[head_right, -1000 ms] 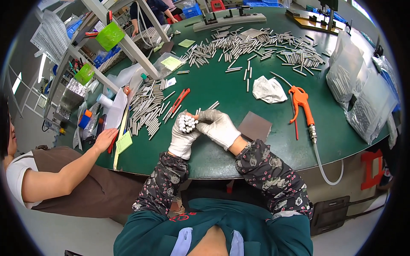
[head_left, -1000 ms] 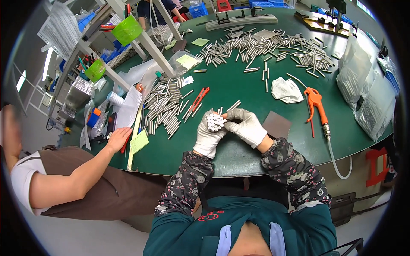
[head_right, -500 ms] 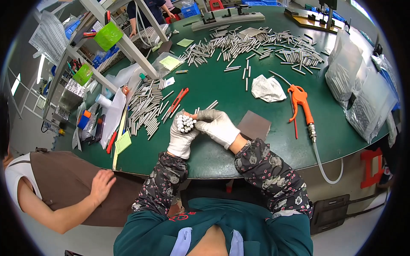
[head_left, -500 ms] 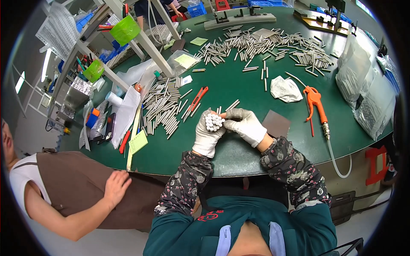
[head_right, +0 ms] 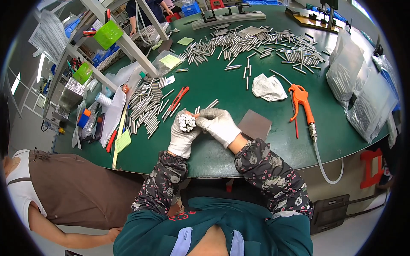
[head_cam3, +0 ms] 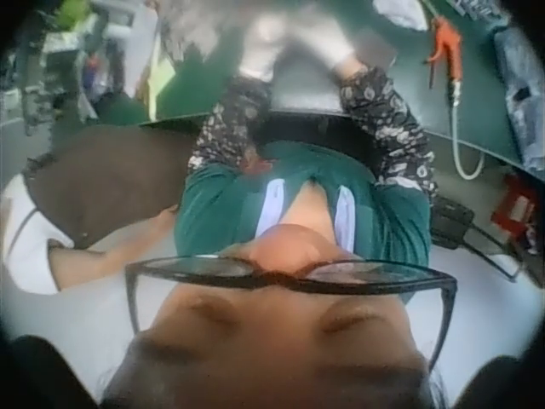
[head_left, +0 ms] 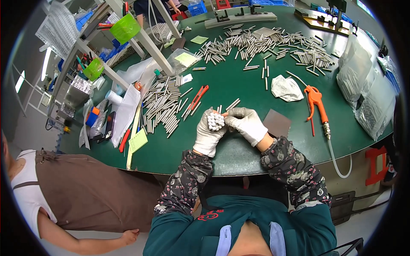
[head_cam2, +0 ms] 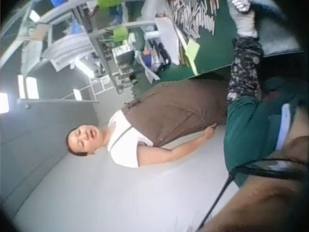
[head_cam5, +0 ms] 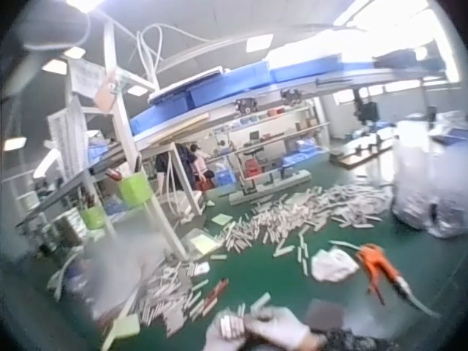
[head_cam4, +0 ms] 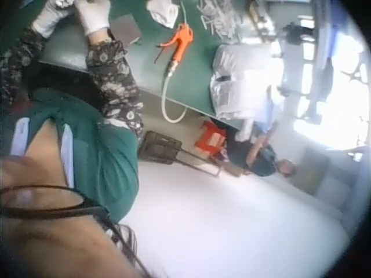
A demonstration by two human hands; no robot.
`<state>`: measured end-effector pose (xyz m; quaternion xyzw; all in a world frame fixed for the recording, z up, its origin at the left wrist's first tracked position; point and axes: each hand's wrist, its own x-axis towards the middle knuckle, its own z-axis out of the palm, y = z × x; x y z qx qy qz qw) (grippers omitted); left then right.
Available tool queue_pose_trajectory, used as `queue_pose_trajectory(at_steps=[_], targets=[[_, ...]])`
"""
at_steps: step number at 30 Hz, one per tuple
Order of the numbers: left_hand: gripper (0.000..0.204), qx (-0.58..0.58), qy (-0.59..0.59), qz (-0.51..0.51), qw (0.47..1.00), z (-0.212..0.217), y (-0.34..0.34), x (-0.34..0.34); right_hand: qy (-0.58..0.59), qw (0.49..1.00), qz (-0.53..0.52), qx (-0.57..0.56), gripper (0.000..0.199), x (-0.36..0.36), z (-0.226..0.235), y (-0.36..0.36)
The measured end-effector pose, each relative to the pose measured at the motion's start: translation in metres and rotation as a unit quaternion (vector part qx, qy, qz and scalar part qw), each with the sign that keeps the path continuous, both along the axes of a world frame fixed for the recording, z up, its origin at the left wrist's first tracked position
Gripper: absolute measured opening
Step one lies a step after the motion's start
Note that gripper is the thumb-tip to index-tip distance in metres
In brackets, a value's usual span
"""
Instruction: Sanding the ends of small cylindrical metal tubes against a sanding block in a bundle.
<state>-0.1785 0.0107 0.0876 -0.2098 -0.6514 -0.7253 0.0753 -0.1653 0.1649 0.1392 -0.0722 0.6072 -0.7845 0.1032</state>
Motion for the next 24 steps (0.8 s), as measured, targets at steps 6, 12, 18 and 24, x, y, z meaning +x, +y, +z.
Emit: queue_pose_trajectory(at_steps=[6,12,18,24], targets=[[0.04,0.002,-0.004,-0.008,1.0,-0.01,-0.001,-0.002,0.011,1.0,-0.001,0.01,0.018,-0.001,-0.001,0.0],[0.048,0.023,-0.03,-0.01,0.999,-0.012,-0.003,-0.004,0.016,1.0,0.007,0.013,0.017,-0.001,-0.001,0.0],[0.053,-0.021,-0.029,0.01,0.999,-0.012,-0.003,-0.005,0.015,1.0,0.001,0.008,0.02,-0.002,-0.004,0.0],[0.05,-0.014,-0.011,0.024,1.0,0.0,0.003,0.002,0.003,1.0,0.0,-0.01,0.024,-0.001,-0.003,0.002]])
